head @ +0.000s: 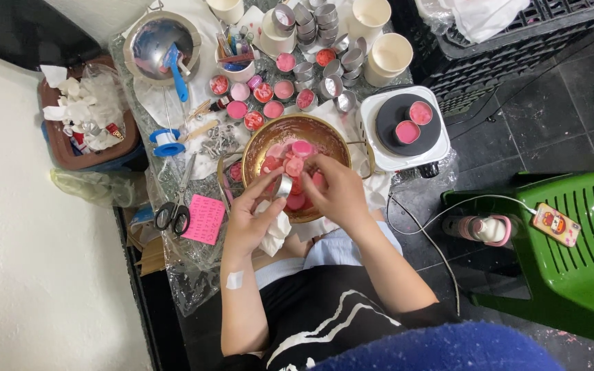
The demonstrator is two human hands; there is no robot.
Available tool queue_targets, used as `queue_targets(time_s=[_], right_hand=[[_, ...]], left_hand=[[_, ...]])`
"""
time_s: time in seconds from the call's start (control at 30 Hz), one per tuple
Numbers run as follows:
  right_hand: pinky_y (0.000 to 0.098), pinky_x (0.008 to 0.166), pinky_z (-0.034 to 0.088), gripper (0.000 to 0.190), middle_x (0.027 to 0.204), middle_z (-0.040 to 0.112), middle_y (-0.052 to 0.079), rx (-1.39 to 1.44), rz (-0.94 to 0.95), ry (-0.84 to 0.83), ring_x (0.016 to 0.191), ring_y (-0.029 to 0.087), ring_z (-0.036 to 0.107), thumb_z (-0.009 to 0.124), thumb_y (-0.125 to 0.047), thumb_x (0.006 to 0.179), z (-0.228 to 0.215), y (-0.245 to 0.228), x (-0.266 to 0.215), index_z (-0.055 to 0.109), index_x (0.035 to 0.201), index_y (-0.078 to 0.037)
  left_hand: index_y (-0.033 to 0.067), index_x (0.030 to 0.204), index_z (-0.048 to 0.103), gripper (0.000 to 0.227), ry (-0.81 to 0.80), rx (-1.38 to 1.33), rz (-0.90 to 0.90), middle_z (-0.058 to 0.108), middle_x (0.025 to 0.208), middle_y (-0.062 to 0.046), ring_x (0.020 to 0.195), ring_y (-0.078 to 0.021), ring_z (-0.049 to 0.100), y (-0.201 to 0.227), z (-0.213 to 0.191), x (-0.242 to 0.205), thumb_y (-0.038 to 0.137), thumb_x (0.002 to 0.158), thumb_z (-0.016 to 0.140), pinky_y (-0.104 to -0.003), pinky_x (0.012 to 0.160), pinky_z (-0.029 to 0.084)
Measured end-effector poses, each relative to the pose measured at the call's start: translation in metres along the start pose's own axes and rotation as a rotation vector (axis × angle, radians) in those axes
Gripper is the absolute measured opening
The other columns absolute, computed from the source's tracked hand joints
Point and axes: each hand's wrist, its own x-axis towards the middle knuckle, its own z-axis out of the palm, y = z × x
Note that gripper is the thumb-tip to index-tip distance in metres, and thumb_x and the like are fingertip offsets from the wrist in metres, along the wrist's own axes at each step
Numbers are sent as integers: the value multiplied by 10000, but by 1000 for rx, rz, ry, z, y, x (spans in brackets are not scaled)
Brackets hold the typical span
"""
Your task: The recorder is wiping and preparing small metal candle tins for a candle-making process.
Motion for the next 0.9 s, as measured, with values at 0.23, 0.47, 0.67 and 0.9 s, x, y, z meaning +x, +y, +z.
queue_targets(time_s=[0.23, 0.47, 0.67, 0.9], right_hand=[[409, 636, 530, 164, 821, 726, 122, -73, 77, -80, 733, 331, 699, 793, -200, 817, -2, 25, 1, 785, 964, -126], [395, 732, 523, 423, 982, 697, 161, 253, 53, -227, 868, 333, 662, 845, -251, 854, -12, 5, 3, 670, 1154, -10], [348, 819, 585, 432, 1117, 759, 98, 183, -134, -247, 966, 236, 750, 851, -216, 801, -19, -1, 8, 715, 1181, -62], [330, 618, 536, 462, 1126, 802, 38, 268, 40, -380, 710, 244, 712, 862, -213, 773, -24, -15, 7, 730, 1208, -131]], left_hand=[[54, 1408, 621, 558, 64, 21, 3, 611, 1305, -21, 1008, -68, 610, 1, 4, 2, 17, 872, 768, -237, 865, 490], [165, 1260, 717, 569, 243, 786, 314, 622, 1187, -38, 1021, -196, 678, 25, 29, -1, 39, 717, 831, -351, 855, 567], [177, 1285, 690, 549, 230, 871, 354, 595, 1207, -44, 934, -183, 662, 8, 26, -5, 66, 757, 793, -351, 838, 564], [45, 1374, 508, 314, 696, 168, 257, 489, 1229, -39, 963, -110, 460, -8, 21, -4, 134, 1077, 554, -286, 872, 442]])
